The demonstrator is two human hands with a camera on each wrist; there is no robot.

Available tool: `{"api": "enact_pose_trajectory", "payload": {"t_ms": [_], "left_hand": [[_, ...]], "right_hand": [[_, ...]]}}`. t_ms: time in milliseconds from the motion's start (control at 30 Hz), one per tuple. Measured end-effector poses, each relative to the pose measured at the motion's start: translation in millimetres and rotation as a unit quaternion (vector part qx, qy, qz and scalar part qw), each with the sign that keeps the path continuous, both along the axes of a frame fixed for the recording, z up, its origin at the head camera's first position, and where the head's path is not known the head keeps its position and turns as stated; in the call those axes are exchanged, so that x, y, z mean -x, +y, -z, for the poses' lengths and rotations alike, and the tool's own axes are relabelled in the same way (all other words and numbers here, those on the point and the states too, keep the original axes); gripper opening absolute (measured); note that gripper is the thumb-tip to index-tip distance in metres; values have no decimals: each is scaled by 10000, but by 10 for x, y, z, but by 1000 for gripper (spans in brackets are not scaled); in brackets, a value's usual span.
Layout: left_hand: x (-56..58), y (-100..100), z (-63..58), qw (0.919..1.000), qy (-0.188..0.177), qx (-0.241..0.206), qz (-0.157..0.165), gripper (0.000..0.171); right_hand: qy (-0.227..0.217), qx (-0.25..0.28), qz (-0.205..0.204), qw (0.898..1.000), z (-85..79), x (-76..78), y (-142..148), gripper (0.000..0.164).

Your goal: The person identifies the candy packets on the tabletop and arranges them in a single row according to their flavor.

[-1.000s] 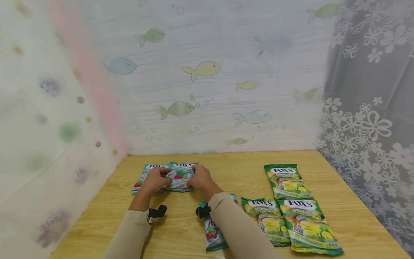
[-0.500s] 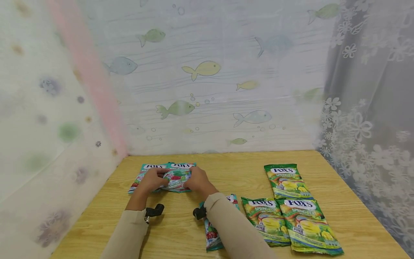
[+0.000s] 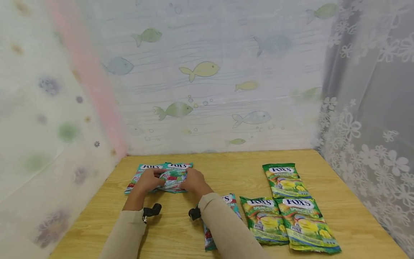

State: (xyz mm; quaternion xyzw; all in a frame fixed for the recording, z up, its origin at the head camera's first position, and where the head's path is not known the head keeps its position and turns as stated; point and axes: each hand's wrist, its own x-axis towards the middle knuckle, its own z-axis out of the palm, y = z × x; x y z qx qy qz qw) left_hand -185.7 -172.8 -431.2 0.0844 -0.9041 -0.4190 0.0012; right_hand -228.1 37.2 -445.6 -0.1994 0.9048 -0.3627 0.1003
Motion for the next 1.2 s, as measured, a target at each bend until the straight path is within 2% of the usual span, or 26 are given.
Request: {"api": "enact_pose_trajectory", "payload": {"t_ms": [233,467,833,1000,1200], "left_hand": [[-31,-82,12,9999,16,-105,-8,58],[-34,-121,28,10000,-29,-84,-37,58],[-13,-123,28,9995,-25,265,139,62],[-28,-131,41,9995,-37,295,100,61],[-37,-156,45,9999,-1,136,107,63]], "right_hand": [[193,-241,18,9995,-19,-46,-60,73],[95,-270,-38,9996,-28,-44,-55,73],[-32,-168,-141,9998,-22,-37,-22,73],[113,-320,-211,9992,38,6,-25,73],[26,-301,-174,9994,46,2,-51,75]]}}
